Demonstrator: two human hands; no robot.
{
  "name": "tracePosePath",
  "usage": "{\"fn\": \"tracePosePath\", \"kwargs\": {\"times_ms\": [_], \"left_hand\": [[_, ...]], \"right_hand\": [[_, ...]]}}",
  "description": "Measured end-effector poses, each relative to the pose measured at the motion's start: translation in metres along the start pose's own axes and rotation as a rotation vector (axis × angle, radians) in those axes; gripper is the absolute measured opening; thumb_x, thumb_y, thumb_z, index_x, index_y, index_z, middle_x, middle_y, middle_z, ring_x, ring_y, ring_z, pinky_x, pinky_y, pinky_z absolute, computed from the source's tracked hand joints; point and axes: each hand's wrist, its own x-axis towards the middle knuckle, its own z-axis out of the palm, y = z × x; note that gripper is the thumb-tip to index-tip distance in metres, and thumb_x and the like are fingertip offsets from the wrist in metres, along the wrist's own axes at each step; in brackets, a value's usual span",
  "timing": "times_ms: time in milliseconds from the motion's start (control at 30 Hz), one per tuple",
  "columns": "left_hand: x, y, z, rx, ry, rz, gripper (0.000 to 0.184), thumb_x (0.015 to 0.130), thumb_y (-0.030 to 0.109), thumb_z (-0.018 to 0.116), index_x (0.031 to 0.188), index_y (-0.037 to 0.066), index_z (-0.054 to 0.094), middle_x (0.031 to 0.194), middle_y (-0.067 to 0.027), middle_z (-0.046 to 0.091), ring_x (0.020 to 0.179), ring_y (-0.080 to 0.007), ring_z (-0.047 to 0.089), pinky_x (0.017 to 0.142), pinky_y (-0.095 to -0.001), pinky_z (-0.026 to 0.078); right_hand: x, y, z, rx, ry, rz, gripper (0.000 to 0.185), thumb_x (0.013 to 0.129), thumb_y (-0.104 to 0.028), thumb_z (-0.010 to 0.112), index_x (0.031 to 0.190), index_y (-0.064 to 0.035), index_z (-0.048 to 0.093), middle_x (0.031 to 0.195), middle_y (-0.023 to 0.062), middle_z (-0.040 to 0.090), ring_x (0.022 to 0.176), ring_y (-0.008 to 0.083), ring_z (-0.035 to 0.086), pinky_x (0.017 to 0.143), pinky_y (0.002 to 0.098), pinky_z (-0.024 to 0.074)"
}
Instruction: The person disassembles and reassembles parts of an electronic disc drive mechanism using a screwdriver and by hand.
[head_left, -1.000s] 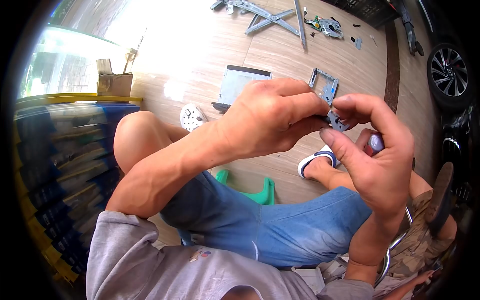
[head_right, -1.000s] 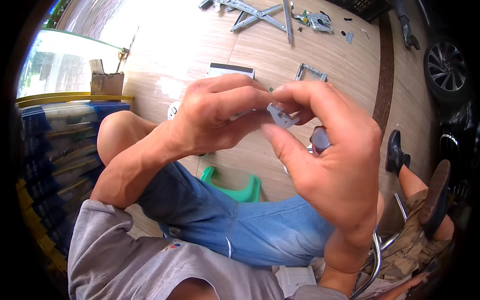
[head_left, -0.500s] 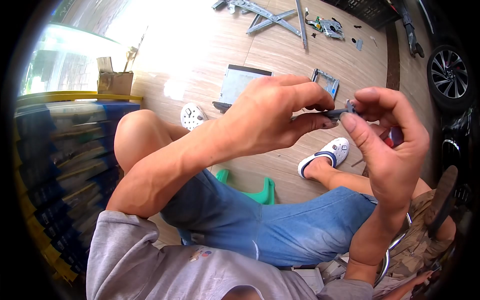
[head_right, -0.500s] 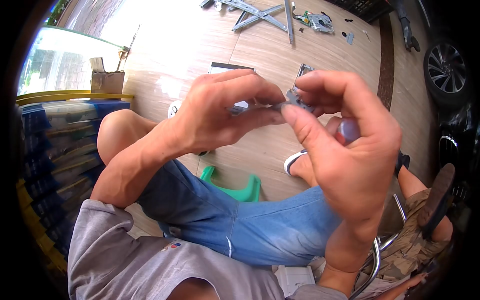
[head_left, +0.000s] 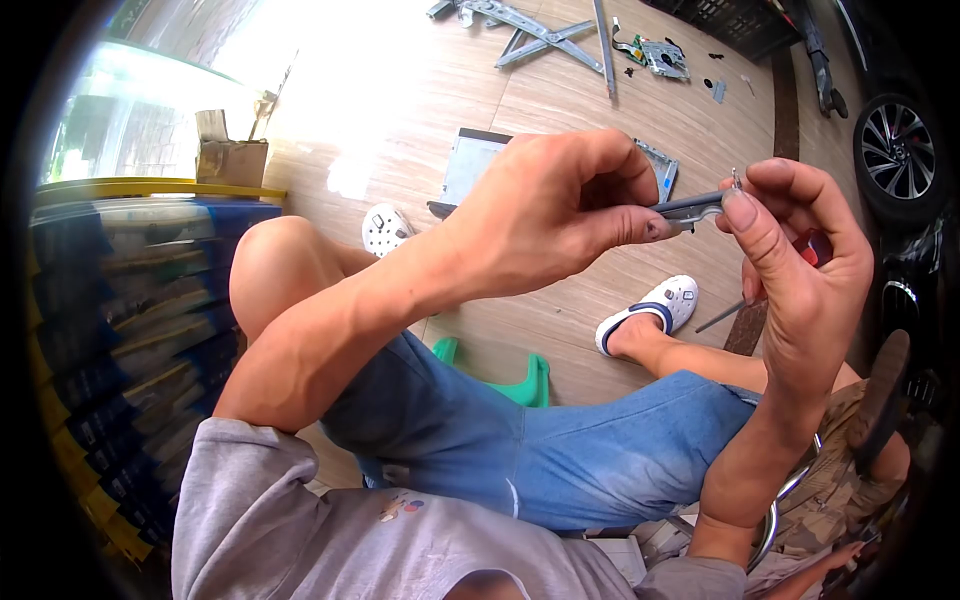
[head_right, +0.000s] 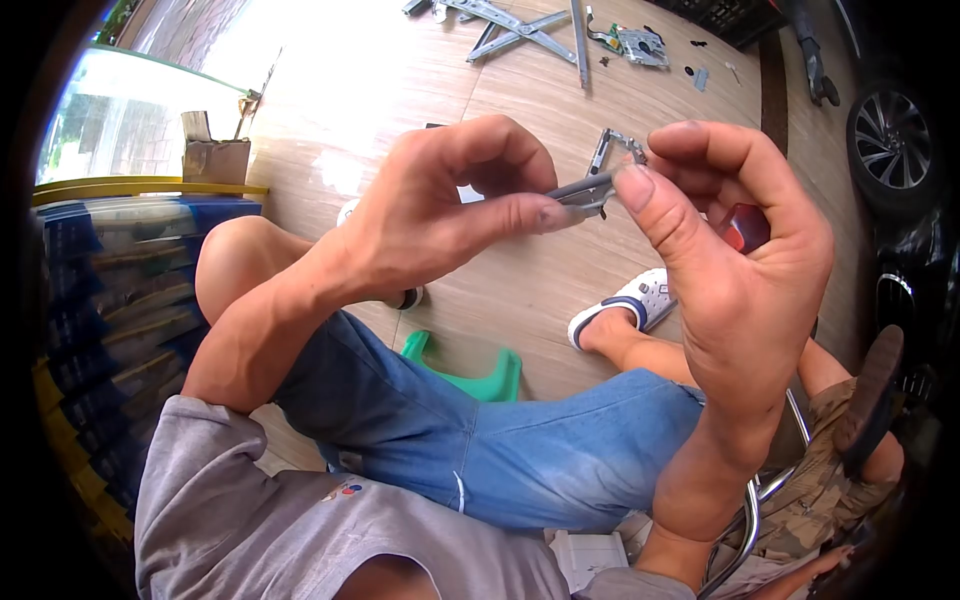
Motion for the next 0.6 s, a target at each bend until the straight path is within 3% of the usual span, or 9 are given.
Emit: {"fn": "tracePosePath", "kwargs": {"times_ms": [600], "left_hand": [[-0.0019, 0.0012, -0.0053, 0.069, -0.037, 0.024, 0.020, 0.096, 0.016, 0.073, 0.106, -0.001, 0.071, 0.087, -0.0077, 0.072, 0.083, -0.0129, 0.067, 0.077, -0.0307, 0.055]], "right_hand": [[0.0020, 0.0008, 0.0021, -0.019, -0.006, -0.035, 0.027, 0.094, -0.008, 0.075, 0.116, 0.0036, 0.064, 0.096, 0.0112, 0.074, 0.077, 0.0087, 0.070, 0.048, 0.0169, 0.0388]]}}
